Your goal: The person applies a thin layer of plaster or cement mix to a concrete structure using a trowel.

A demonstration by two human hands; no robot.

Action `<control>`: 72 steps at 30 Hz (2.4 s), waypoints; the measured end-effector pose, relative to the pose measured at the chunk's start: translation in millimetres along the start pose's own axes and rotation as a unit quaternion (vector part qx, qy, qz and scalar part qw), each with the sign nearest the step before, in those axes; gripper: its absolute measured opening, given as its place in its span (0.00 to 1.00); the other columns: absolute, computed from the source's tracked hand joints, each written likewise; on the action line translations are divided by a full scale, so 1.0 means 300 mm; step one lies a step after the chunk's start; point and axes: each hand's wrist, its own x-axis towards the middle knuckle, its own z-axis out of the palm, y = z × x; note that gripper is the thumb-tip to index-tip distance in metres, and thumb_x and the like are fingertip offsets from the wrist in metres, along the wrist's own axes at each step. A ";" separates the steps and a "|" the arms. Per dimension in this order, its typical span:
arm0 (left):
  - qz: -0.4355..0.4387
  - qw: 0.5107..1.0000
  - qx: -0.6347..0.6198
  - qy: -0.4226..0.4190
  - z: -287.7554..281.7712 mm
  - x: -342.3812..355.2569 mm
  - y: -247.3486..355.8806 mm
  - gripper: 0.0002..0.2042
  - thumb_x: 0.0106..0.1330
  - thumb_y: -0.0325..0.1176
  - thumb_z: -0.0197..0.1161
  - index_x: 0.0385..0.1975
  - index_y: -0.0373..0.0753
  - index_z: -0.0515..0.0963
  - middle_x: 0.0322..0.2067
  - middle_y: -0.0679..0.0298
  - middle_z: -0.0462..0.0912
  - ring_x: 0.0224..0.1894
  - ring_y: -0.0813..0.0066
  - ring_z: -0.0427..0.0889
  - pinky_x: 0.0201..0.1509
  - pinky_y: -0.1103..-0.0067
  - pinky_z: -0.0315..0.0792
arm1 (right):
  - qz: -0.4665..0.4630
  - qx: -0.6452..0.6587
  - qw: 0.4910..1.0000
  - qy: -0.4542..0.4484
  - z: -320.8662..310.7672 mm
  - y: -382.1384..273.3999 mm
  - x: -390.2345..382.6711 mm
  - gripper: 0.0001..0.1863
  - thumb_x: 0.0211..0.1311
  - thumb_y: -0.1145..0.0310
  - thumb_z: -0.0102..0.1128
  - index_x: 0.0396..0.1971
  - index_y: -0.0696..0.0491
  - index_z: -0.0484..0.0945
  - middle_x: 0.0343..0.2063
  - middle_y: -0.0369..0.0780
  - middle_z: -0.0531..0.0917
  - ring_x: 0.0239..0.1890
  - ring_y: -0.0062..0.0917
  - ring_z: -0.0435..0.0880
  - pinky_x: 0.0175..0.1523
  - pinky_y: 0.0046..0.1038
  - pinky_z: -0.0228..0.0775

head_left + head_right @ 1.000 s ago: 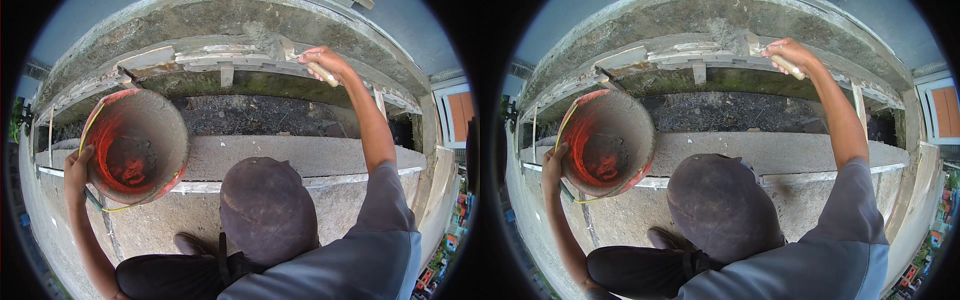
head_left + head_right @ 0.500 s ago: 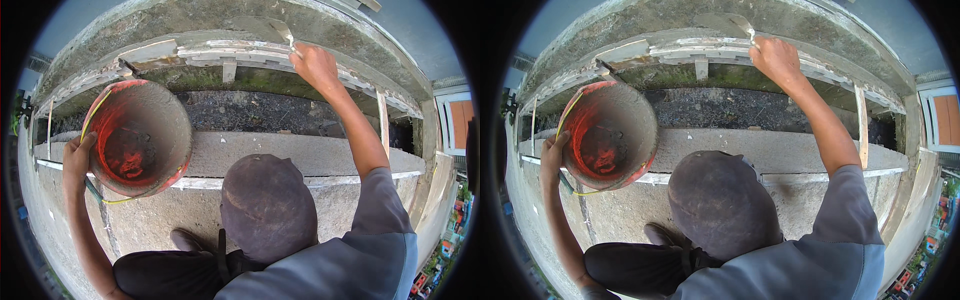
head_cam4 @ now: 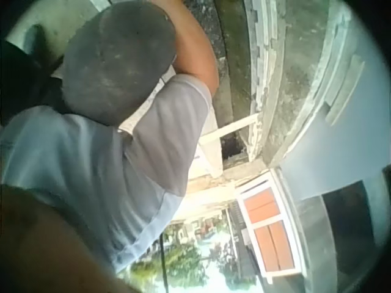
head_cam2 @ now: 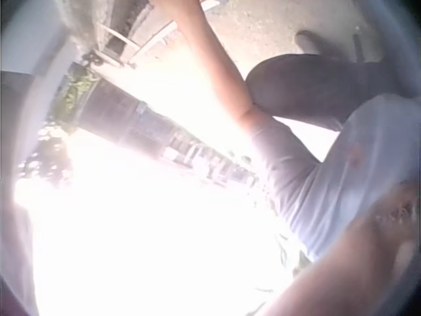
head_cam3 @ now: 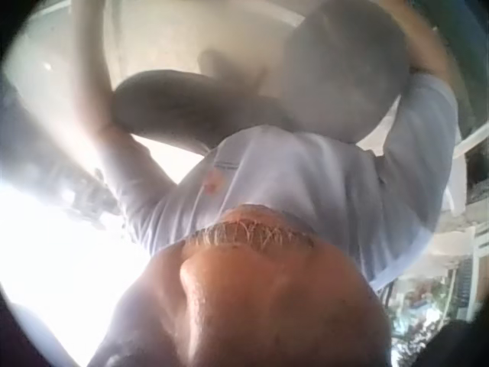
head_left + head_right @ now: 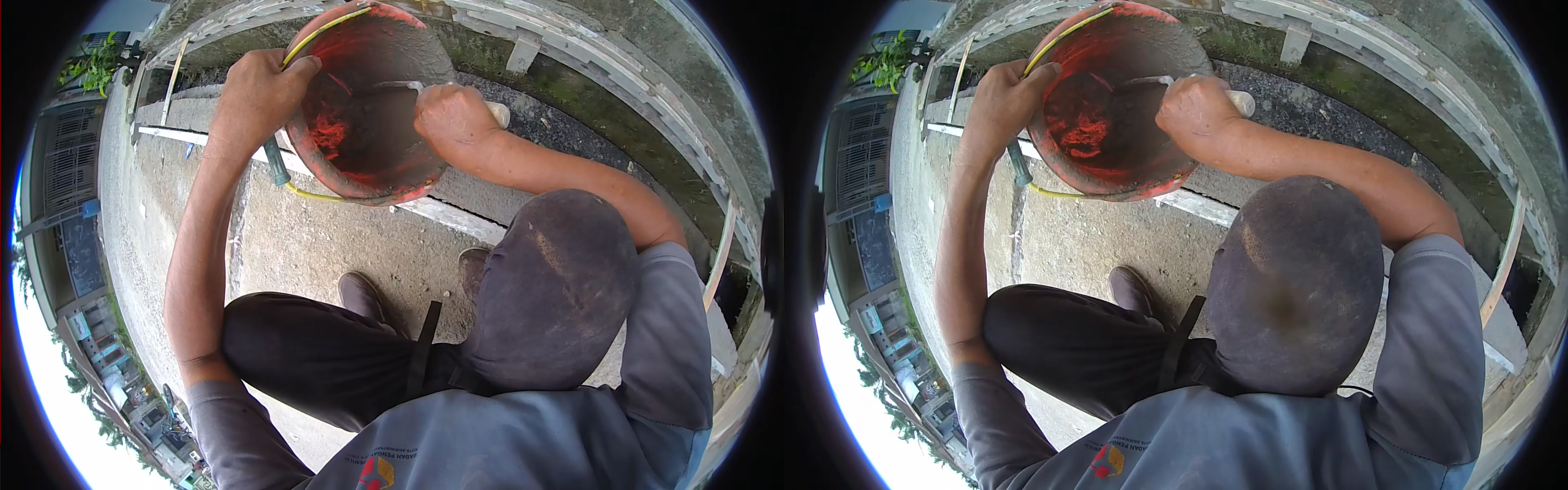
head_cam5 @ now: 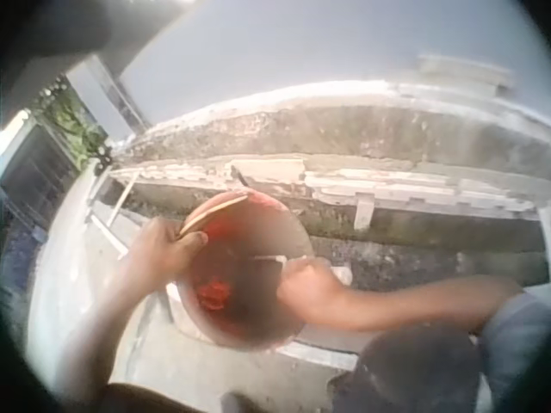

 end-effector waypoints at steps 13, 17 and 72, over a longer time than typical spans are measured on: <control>0.040 0.997 0.051 0.034 0.043 0.017 0.017 0.23 0.65 0.50 0.61 0.31 0.29 0.84 0.20 0.50 0.82 0.28 0.56 0.86 0.38 0.65 0.76 | 0.063 0.071 0.995 -0.044 -0.071 -0.021 0.066 0.10 0.58 0.70 0.59 0.32 0.59 0.86 0.35 0.49 0.85 0.39 0.38 0.88 0.37 0.37 0.81; 0.083 0.993 0.071 0.042 0.058 -0.008 0.015 0.23 0.66 0.49 0.61 0.30 0.29 0.84 0.20 0.49 0.83 0.29 0.54 0.87 0.38 0.64 0.76 | 0.021 0.161 0.953 -0.257 -0.170 0.006 0.024 0.11 0.58 0.70 0.59 0.34 0.57 0.87 0.37 0.50 0.88 0.41 0.42 0.89 0.41 0.41 0.82; 0.132 0.988 0.076 0.029 0.057 -0.031 0.071 0.20 0.66 0.46 0.60 0.30 0.29 0.82 0.23 0.43 0.82 0.32 0.44 0.86 0.42 0.60 0.76 | 0.142 0.631 0.682 -0.342 0.022 0.117 -0.039 0.12 0.61 0.61 0.66 0.31 0.56 0.85 0.18 0.37 0.79 0.17 0.21 0.79 0.20 0.25 0.69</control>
